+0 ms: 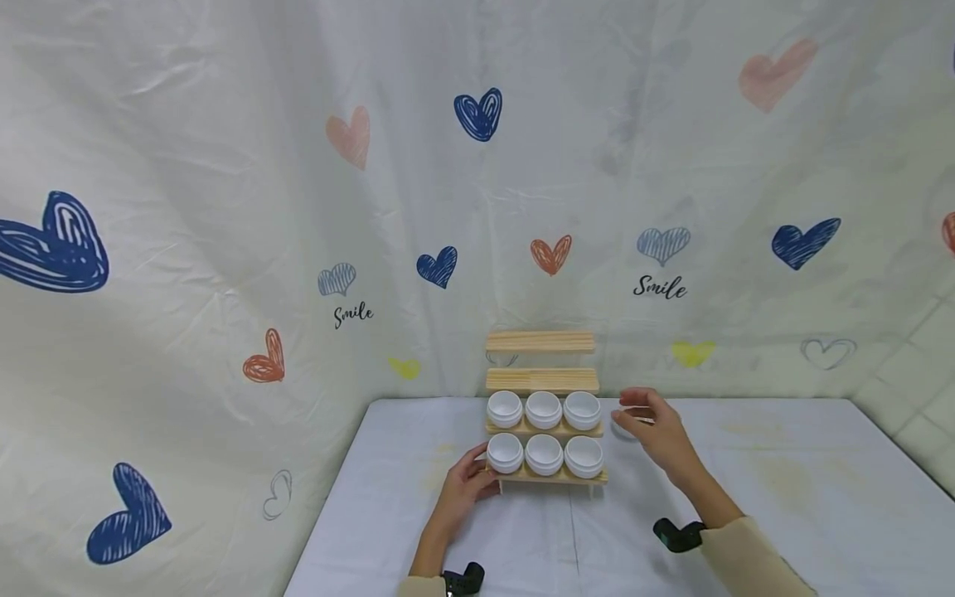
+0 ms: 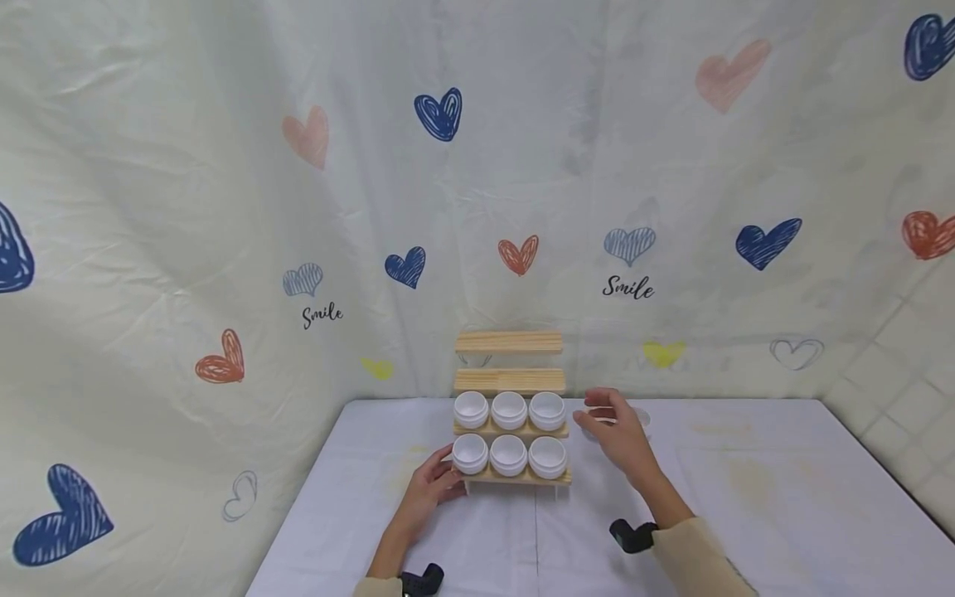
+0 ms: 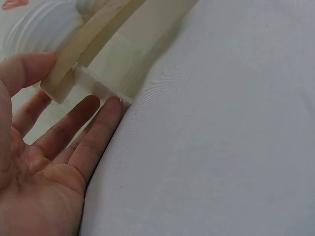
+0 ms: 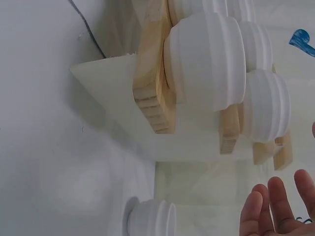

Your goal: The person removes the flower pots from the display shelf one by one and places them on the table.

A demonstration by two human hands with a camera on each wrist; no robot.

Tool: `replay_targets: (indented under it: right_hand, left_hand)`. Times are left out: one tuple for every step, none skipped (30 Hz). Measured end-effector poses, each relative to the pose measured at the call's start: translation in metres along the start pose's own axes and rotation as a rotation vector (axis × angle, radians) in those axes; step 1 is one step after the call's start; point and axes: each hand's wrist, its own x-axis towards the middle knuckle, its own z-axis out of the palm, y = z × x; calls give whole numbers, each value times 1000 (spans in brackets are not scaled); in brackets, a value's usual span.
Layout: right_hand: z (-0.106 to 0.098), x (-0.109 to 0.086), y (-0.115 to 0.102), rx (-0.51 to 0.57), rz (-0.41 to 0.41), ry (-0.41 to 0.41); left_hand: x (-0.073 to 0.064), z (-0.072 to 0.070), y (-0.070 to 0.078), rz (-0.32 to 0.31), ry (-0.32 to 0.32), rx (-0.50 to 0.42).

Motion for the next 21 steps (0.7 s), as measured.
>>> replay_targets:
  right_hand:
    - [1, 0, -2, 5, -1, -9]
    - [3, 1, -3, 10, -3, -15]
    - [4, 1, -4, 18, -6, -22]
    - [5, 2, -5, 27, -13, -27]
    - [6, 2, -5, 37, -21, -32]
    - [8, 3, -5, 46, -29, -36]
    - [9, 4, -5, 53, -36, -41]
    - [10, 5, -5, 57, -44, -43]
    - [12, 5, -4, 59, -47, -47]
    - [14, 6, -4, 60, -50, -50]
    - [15, 7, -4, 61, -51, -54]
    - [16, 7, -4, 59, -51, -58]
    - [17, 8, -5, 58, -47, -62]
    - [18, 8, -6, 53, -45, -67]
    - [19, 9, -6, 48, -44, -73]
    - [20, 9, -7, 46, -43, -79]
    - [20, 9, -8, 48, -42, -82]
    - [21, 10, -9, 45, -41, -86]
    - [21, 10, -9, 42, -41, -89]
    - [22, 11, -9, 43, -40, -92]
    - [23, 11, -9, 42, -37, -93]
  left_hand:
    - [0, 0, 0, -4, 2, 1]
    - [1, 0, 0, -5, 3, -1]
    - [1, 0, 0, -8, 4, -2]
    - [1, 0, 0, -10, 6, -2]
    - [1, 0, 0, -18, 9, -4]
    - [1, 0, 0, -20, 9, -5]
    - [1, 0, -1, -22, 10, -5]
    - [1, -1, -1, -23, 11, -5]
    - [1, -1, -1, -26, 11, -6]
    - [1, -1, -1, -29, 12, -5]
    - [1, -1, -1, -31, 13, -3]
    - [1, -1, -1, -31, 13, -2]
    - [1, -1, -1, -30, 13, -1]
    - [1, -1, -2, -29, 12, -3]
    - [2, -1, -2, -28, 11, -4]
    - [2, -1, -2, -26, 10, -5]
    - [2, -1, -3, -25, 9, -6]
    - [2, -1, -3, -24, 8, -7]
    - [3, -1, -3, -24, 8, -9]
    - [3, -1, -4, -24, 7, -10]
    - [3, -1, -4, -25, 9, -11]
